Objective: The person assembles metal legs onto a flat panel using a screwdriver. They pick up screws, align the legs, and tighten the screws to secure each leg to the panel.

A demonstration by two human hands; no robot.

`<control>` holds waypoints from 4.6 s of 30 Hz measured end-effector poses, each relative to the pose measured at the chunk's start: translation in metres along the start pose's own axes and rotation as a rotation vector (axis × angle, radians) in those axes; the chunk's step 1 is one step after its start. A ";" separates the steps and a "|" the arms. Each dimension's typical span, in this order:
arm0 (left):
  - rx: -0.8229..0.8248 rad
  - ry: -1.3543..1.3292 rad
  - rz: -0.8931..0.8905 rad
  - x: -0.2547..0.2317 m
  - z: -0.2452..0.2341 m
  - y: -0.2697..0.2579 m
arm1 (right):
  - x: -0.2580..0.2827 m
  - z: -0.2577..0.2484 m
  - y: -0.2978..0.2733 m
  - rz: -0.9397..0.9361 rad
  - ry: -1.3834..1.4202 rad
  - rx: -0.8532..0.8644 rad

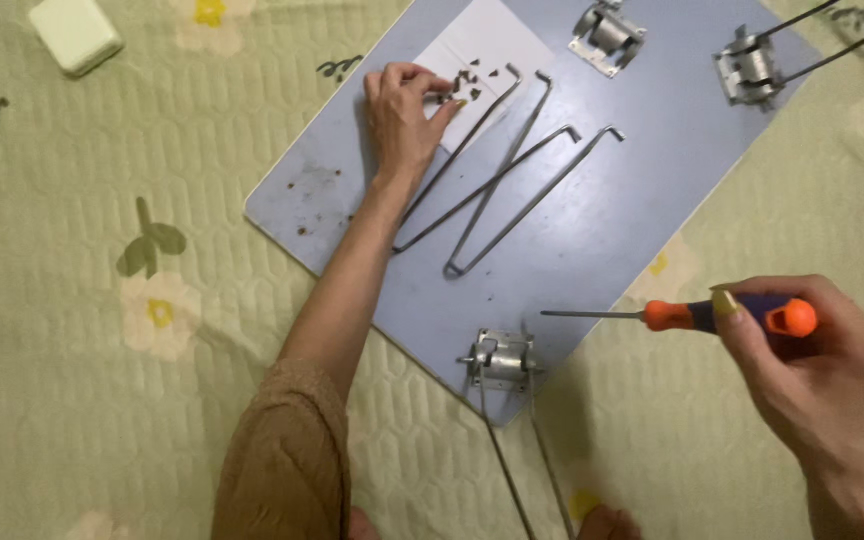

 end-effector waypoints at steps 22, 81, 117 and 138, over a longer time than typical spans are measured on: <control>0.774 -0.660 0.322 -0.238 -0.076 -0.178 | 0.060 0.023 -0.036 -0.397 -0.079 0.043; 0.531 -0.573 0.202 -0.203 -0.103 -0.196 | 0.121 0.073 -0.049 -0.790 -0.393 0.180; 0.638 -0.637 0.303 -0.215 -0.085 -0.202 | 0.113 0.044 -0.043 -0.665 -0.465 0.332; 0.378 -0.304 0.255 -0.219 -0.085 -0.190 | 0.081 0.045 -0.035 -0.465 -0.601 0.179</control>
Point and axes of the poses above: each hand's wrist, its own y-axis towards the middle knuckle, its own z-axis out of the palm, x = y × z, the point moved 10 cm from there along y, towards the middle knuckle, and after that the axes turned 5 degrees about -z, right-handed, at the moved point
